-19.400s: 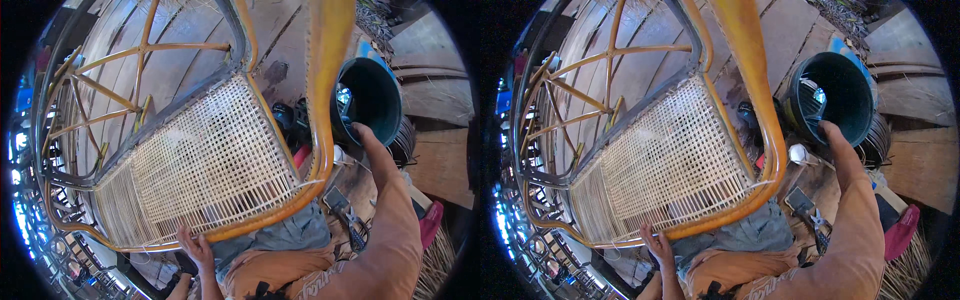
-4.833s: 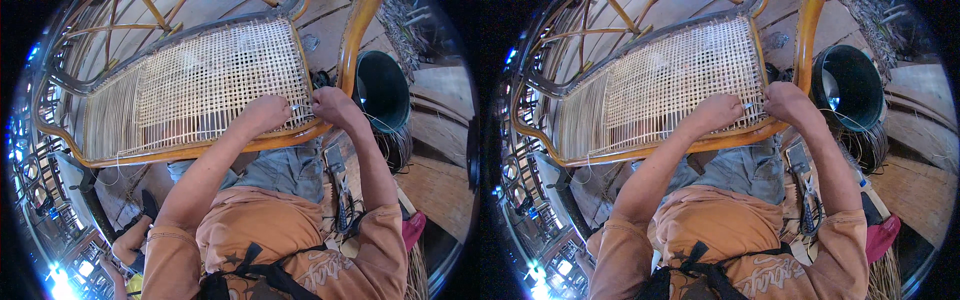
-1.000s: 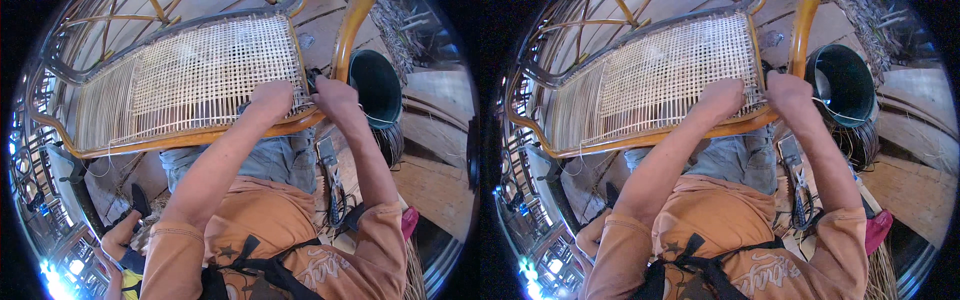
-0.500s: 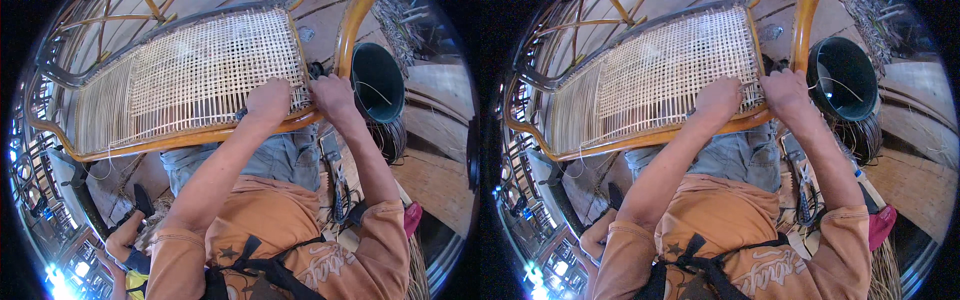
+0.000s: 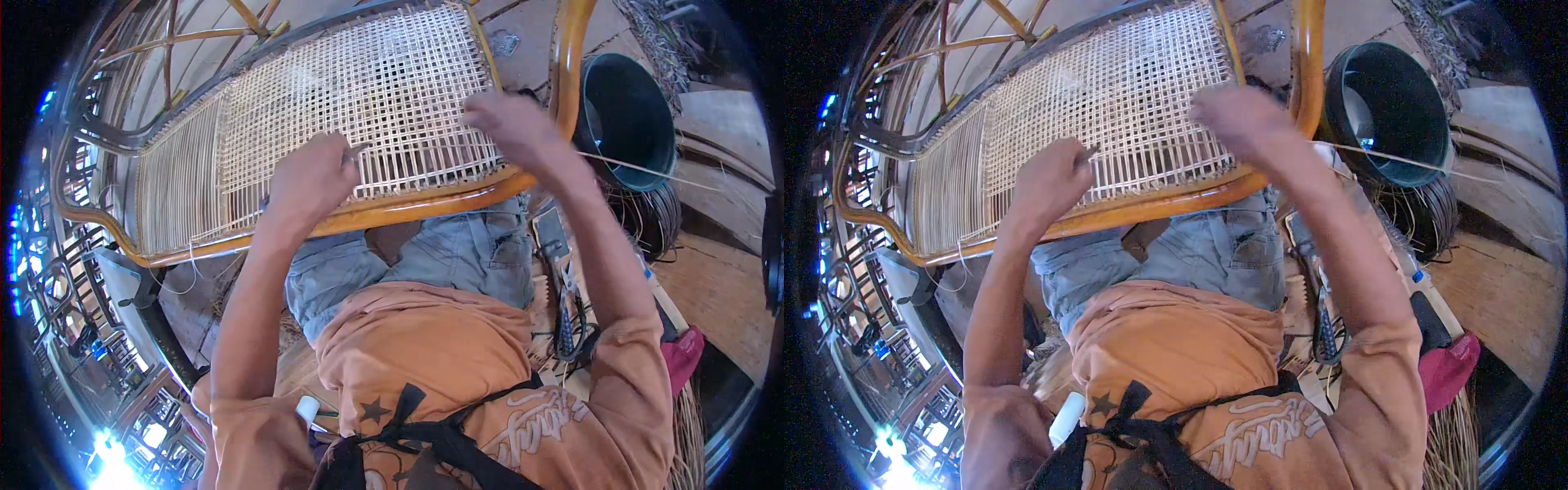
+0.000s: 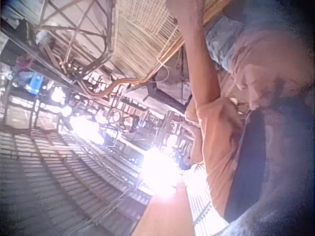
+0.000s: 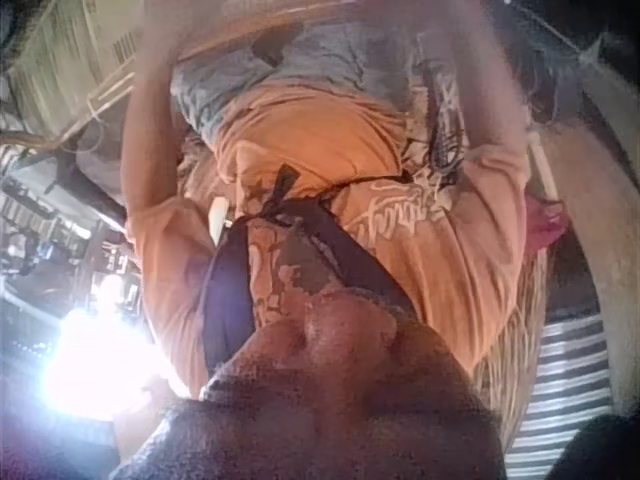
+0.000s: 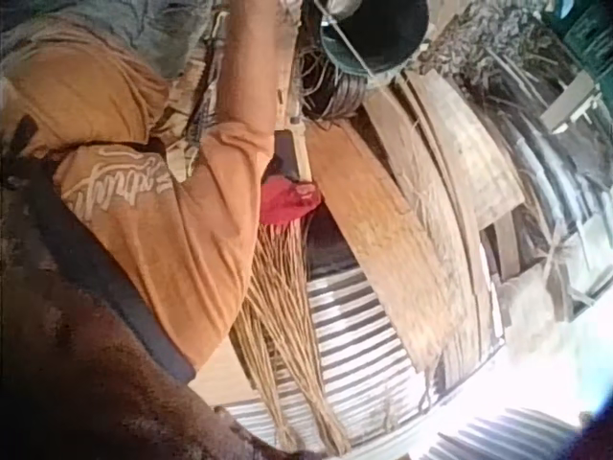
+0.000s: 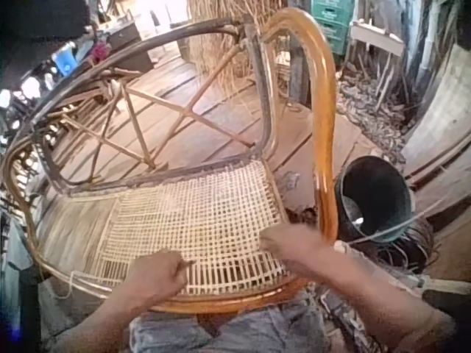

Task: The person is weaving and securing rattan or wicker mesh onto a wooden chair frame using tools like a hammer, chisel, and pliers.

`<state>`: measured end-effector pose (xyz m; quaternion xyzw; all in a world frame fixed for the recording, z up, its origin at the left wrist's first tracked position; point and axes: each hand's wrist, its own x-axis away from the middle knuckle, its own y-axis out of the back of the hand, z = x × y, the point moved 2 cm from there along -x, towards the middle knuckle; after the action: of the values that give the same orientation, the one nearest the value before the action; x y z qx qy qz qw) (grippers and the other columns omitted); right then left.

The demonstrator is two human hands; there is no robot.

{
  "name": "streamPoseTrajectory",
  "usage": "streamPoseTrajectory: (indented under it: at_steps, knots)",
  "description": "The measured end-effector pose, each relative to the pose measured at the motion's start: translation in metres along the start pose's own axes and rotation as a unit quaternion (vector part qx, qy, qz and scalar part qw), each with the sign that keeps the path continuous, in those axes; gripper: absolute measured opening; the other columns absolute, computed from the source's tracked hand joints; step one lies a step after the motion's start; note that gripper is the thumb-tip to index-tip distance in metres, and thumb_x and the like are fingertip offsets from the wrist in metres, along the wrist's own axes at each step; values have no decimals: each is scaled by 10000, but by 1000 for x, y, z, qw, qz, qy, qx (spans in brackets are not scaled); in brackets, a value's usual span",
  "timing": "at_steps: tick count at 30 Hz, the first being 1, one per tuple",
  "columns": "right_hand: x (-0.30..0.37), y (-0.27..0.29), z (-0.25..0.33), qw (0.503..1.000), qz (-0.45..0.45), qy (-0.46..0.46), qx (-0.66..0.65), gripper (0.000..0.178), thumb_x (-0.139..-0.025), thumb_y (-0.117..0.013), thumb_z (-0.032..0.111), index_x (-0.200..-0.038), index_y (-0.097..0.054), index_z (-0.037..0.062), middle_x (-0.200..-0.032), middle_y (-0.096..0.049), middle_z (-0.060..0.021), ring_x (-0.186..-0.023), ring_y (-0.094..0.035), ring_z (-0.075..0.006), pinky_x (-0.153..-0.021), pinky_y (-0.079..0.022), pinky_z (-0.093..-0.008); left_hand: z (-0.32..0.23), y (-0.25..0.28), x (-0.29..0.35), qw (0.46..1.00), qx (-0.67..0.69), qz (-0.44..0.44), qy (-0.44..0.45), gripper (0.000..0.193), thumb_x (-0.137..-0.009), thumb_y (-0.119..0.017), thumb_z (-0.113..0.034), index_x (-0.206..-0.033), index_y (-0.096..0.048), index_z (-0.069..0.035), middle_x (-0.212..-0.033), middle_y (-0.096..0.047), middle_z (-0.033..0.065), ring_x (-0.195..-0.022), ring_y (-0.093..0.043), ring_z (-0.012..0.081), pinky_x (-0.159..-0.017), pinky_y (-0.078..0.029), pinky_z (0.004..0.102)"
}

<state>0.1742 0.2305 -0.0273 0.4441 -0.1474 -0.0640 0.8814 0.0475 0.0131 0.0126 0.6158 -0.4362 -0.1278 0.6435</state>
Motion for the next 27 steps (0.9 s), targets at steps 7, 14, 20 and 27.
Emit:
streamPoseTrajectory:
  at_steps: [7, 14, 20, 27]
  knots:
    - [2, 11, 2, 994, 86, 38, -54, 313, -877, -516, 322, -943, -629, 37, -891, -626, -178, -846, -600, -339, -737, -462, -402, -35, -4, -10, 993, 115, -37, -20, 240, -852, -470, -225, -929, -562, -18, -857, -618, 187, -819, -609, 362, -717, -482, 446]
    - [4, 1, -18, 995, 77, -57, -20, 234, -797, -509, 186, -901, -634, 18, -859, -628, -208, -820, -604, -379, -739, -478, -437, -91, -30, -42, 994, 58, 75, -53, 235, -814, -500, -184, -892, -650, -22, -812, -657, 193, -781, -651, 353, -688, -506, 461]
    - [4, 0, -29, 996, 85, 3, -19, 193, -822, -532, 166, -906, -612, 12, -725, -597, -174, -653, -589, -280, -639, -460, -373, -118, -18, -49, 988, -31, 112, -104, 208, -783, -521, -155, -833, -693, -49, -830, -674, 159, -764, -663, 329, -672, -524, 447]
    - [4, 0, -30, 997, 77, -7, -4, 196, -809, -530, 173, -860, -603, -1, -763, -594, -212, -742, -594, -366, -667, -456, -419, -113, -33, -48, 987, 59, 146, -34, 384, -844, -511, -375, -835, -678, -29, -839, -653, 210, -800, -642, 360, -702, -509, 458]
